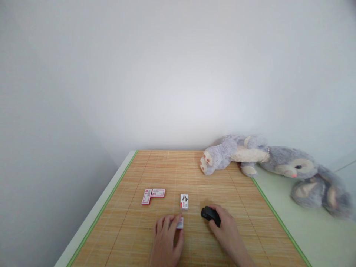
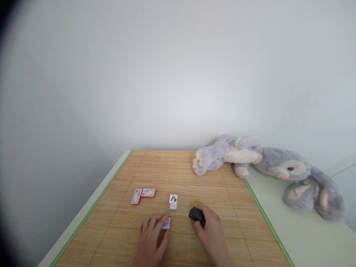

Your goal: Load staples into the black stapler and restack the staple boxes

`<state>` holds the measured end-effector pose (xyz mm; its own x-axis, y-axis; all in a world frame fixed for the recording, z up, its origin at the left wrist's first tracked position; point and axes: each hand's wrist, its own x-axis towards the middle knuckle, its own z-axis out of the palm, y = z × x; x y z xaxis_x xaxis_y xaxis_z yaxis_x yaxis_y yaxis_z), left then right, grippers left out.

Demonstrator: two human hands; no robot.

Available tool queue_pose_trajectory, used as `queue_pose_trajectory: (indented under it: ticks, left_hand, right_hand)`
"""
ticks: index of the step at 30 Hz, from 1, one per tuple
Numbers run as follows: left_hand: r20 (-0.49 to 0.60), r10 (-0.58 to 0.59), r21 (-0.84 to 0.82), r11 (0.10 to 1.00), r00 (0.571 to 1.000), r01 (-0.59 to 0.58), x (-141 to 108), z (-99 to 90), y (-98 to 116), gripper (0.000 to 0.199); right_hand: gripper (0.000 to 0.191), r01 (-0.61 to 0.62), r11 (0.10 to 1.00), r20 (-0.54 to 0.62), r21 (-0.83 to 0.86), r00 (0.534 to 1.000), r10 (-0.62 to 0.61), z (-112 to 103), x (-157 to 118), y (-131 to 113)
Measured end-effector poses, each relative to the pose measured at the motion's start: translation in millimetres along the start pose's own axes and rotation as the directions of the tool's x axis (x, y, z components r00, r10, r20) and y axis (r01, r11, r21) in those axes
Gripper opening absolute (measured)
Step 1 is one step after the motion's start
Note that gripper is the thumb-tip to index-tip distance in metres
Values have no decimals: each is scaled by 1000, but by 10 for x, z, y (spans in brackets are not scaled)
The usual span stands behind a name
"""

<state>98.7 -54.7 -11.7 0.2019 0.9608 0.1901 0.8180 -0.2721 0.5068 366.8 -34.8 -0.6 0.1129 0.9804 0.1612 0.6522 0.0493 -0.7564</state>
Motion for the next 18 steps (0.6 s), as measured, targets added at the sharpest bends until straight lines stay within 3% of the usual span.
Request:
queue_pose_trajectory:
  ticks: [6,11,15,18]
  left_hand:
    - [-23,-4,-60,998,1000,2,421,-12,198,42]
    - [70,81,-117,991,994,-72,306,-32,265,26]
    - [69,62,-116,992,996,-54,191,9,279,37]
    - [47,45,-48,998,998,-43,186,34,227,45]
  right_hand:
    - [30,-2,987,47,-159,999,9,73,98,-156]
    - [21,10,975,4,-223,1000,-9,159,174,-284]
    - [19,121,987,82,-110,990,-112,262,280,-440]
    - [22,132,983,115,128,982,-147,317,373,-505]
